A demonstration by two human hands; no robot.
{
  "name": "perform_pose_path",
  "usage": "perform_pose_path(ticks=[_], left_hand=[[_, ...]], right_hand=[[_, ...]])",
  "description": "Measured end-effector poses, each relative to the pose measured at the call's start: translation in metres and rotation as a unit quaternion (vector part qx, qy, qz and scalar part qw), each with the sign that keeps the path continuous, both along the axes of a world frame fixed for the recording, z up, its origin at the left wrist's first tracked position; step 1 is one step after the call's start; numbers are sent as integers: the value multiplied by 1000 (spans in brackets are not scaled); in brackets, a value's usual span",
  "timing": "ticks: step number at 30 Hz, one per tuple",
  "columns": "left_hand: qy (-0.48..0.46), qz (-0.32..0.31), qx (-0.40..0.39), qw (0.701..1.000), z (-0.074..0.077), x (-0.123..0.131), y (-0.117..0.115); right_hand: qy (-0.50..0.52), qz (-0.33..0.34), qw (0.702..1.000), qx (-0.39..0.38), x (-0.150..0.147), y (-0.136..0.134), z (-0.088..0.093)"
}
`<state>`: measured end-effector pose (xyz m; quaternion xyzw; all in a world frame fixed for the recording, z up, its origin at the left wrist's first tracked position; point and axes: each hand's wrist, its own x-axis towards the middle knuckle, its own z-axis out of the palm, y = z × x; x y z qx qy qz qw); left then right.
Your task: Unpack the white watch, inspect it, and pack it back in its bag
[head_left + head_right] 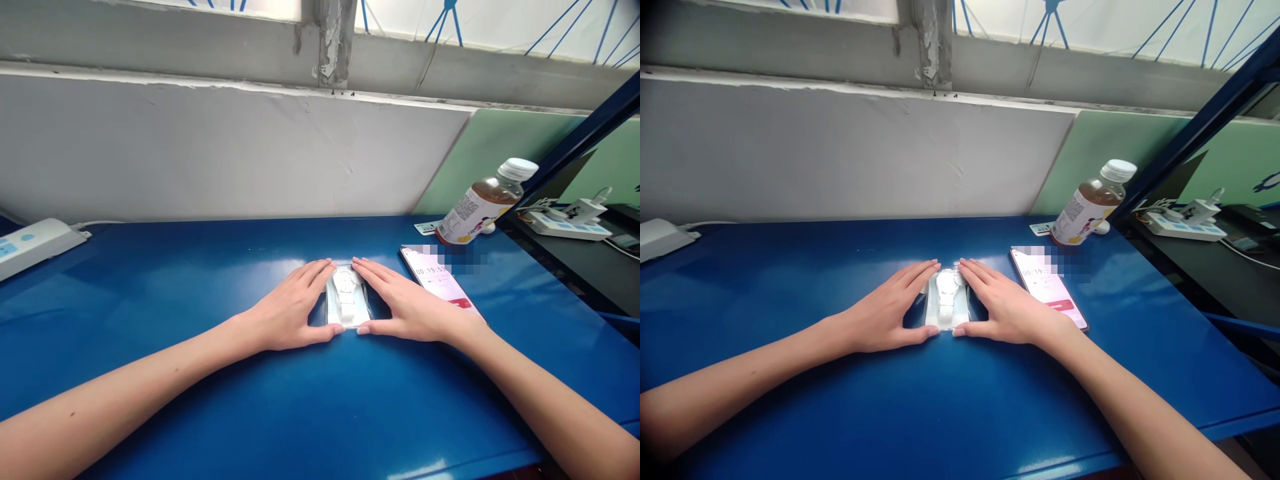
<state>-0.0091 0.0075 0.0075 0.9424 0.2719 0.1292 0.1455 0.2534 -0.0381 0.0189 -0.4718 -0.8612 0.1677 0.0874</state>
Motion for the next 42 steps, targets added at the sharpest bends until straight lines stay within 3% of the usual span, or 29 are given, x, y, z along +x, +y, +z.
perform_pose_path(ticks=[3,9,13,20,35,42], left_hand=[[-2,7,11,1000,-1,0,0],[-32,8,51,998,-7,-2,3],[-27,16,40,999,-6,0,3],[-13,10,17,1000,-4,-1,2],[-19,-23,17,999,0,-1,3],[-26,-36,22,999,-1,-2,5]], right_hand=[[-1,-9,1000,17,-1,1,2],[29,-42,990,130,-3,3,1],[62,-30,984,165,-6,3,0],[84,24,985,146,-8,1,1],[-11,-59,993,98,-2,2,-5],[15,-85,995,52,-1,2,-10]])
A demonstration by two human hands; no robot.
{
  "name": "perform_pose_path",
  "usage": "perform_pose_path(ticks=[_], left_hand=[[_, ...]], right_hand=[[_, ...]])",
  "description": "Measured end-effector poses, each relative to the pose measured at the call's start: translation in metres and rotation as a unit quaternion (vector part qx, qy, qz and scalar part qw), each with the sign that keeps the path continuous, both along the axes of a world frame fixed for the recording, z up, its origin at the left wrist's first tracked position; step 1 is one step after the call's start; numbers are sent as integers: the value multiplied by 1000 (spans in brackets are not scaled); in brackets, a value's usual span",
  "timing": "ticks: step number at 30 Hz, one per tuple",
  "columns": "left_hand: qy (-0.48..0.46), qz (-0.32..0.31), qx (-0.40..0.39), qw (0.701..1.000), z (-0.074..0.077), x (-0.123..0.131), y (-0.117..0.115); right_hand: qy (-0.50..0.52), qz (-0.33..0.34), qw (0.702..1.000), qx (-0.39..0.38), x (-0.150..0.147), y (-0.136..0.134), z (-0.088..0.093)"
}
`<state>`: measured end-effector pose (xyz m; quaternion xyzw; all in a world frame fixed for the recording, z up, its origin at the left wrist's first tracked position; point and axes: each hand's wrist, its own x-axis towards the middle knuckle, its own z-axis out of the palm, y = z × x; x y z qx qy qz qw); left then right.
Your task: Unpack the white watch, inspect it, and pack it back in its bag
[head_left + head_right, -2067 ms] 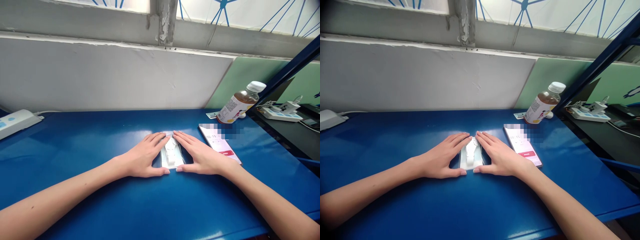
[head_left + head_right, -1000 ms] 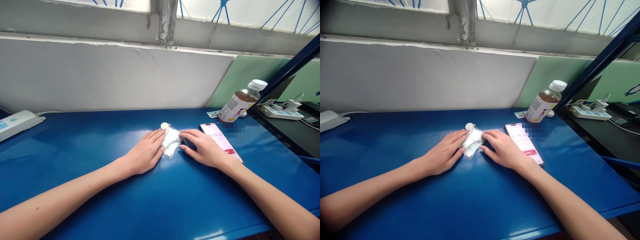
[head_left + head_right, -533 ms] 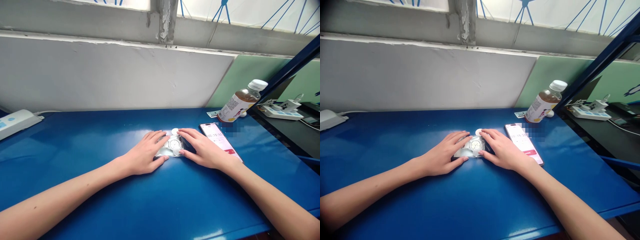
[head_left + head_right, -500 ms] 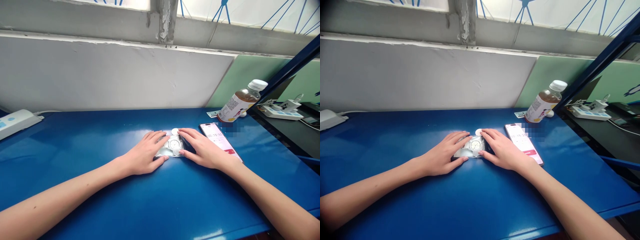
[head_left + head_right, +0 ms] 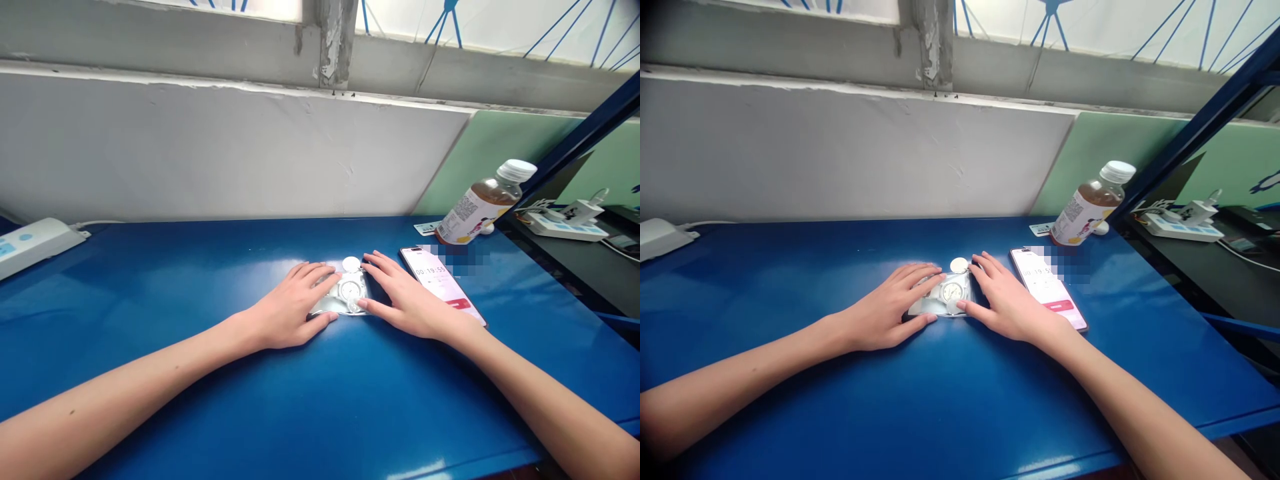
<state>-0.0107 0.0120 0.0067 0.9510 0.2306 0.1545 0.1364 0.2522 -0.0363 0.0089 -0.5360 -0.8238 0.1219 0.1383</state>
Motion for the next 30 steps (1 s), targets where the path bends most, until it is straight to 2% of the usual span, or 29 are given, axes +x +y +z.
perform_pose_path(ticks=[9,18,25,30], left_hand=[[0,-36,-1,999,-1,-2,0],[-24,-2,20,1000,-2,1,-2],[-36,4,62,997,-5,2,-2],[-51,-1,31,998,-2,0,1]], right_hand=[[44,33,996,-66,-4,-5,12],[-17,51,998,28,-2,-2,14],[-27,126,991,37,4,-2,16],[-19,146,988,51,6,-1,17]])
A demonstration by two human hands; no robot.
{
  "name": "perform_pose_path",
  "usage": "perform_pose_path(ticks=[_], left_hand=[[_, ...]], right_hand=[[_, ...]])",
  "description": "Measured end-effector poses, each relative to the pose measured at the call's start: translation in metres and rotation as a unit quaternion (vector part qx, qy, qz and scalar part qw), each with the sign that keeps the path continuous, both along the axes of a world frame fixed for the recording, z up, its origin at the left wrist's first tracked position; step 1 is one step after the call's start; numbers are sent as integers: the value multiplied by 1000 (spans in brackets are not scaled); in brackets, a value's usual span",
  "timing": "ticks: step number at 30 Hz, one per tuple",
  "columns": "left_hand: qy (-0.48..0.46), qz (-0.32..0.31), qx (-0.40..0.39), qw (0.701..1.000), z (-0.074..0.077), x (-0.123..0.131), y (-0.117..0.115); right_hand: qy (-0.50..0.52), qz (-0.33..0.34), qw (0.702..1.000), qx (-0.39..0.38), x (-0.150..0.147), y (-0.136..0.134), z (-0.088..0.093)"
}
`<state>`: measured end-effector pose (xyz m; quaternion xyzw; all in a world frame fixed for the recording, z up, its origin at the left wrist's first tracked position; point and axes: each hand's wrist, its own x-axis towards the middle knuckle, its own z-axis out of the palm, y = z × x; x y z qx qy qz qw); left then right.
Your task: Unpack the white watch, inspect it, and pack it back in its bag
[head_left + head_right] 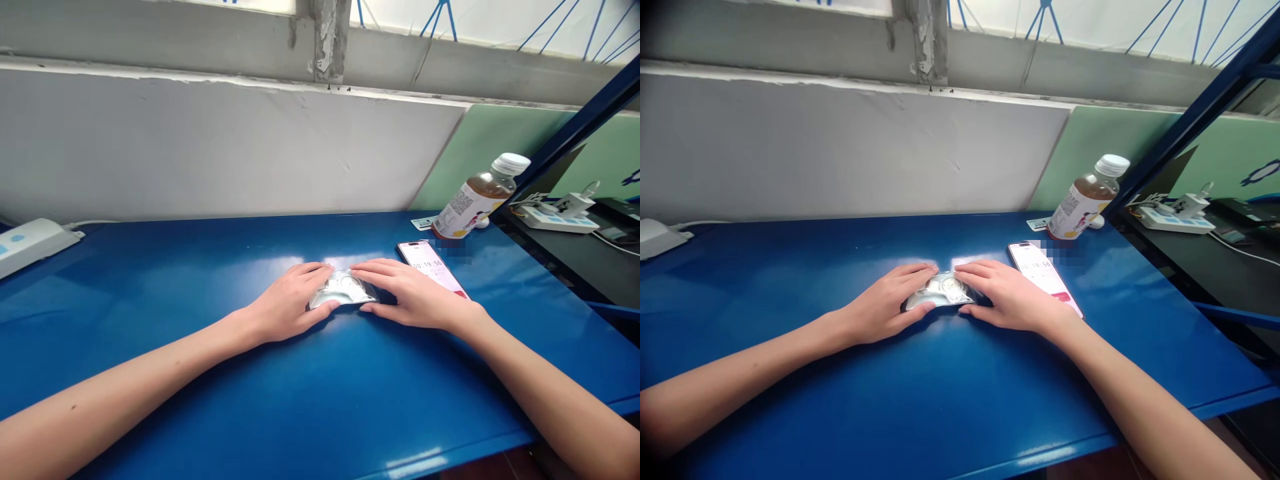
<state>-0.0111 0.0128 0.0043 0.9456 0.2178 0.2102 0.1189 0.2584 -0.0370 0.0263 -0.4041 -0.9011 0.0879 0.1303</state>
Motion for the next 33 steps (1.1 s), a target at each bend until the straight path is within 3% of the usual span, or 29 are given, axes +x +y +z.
perform_pose_path(ticks=[7,12,17,21,25,29,33], left_hand=[[-45,16,-34,998,3,0,1],[-84,-12,-35,996,0,-4,1],[-122,10,-3,992,-2,-4,-2],[-150,26,15,988,-3,-2,-4],[-115,13,18,993,-2,0,-4],[-63,0,-5,998,-2,1,-3],[-24,22,-25,999,-3,1,-1]], right_hand=[[53,-17,998,24,-4,0,0],[163,-90,981,50,-6,-1,1],[232,-144,960,65,-9,0,3],[261,-165,951,33,-12,1,2],[293,-190,936,-37,-14,2,-3],[271,-190,941,-69,-15,3,-7],[142,-162,976,-9,-9,5,-8]])
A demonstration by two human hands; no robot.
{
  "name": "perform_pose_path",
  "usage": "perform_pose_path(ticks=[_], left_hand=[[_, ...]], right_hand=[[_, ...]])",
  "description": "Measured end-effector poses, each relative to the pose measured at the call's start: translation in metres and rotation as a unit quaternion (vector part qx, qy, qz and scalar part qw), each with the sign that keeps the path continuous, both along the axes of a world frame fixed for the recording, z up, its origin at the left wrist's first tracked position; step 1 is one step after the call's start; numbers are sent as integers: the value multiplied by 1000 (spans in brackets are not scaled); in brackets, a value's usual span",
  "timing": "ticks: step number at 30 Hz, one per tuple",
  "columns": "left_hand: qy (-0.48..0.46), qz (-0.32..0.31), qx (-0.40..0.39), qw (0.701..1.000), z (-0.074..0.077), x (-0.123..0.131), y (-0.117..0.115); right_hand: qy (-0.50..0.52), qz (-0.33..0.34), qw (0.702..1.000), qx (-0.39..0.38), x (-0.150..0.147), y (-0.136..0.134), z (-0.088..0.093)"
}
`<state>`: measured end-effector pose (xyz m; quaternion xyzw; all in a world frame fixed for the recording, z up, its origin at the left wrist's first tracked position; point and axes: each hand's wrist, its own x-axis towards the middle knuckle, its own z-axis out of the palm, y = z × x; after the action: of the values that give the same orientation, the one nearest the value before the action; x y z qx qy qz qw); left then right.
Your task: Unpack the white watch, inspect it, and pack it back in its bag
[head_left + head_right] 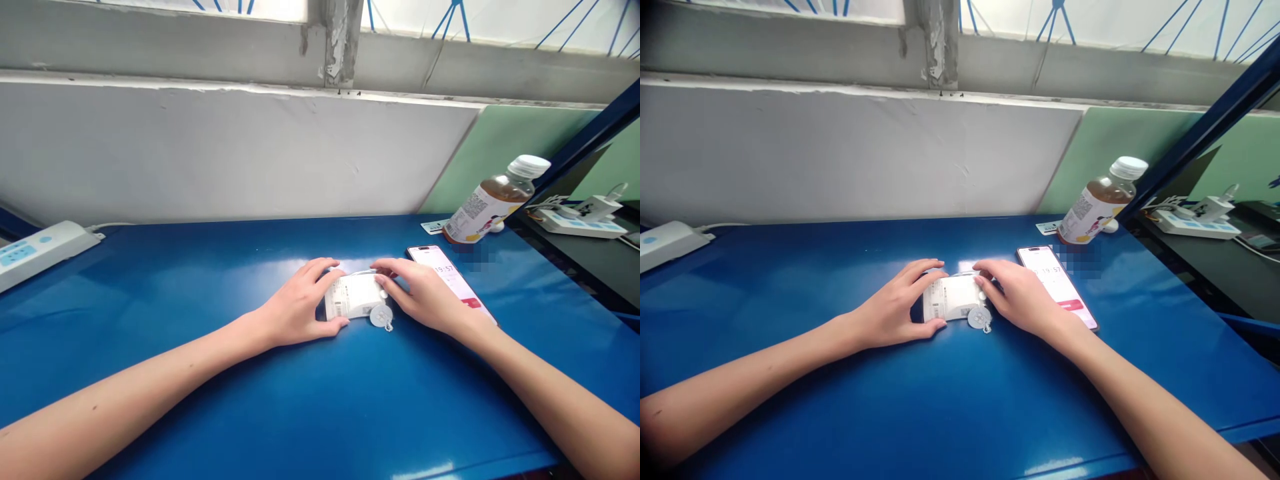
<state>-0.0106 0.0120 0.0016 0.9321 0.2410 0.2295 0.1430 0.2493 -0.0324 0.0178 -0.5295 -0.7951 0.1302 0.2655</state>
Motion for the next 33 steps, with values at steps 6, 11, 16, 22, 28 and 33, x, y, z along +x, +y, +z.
perform_pose_path(ticks=[6,11,16,22,28,33], left_hand=[[34,25,-33,999,3,1,1],[69,27,-21,997,6,1,2],[127,-37,17,991,12,-5,13],[127,-44,29,991,11,-9,18],[104,-40,22,994,10,-7,15],[95,-36,17,995,10,-7,15]], right_hand=[[-143,88,986,8,14,1,12],[-157,114,981,-23,19,0,11],[-164,102,979,-63,23,2,6],[-179,101,976,-73,26,3,6],[-169,103,979,-55,25,2,7],[-164,105,979,-55,26,3,5]])
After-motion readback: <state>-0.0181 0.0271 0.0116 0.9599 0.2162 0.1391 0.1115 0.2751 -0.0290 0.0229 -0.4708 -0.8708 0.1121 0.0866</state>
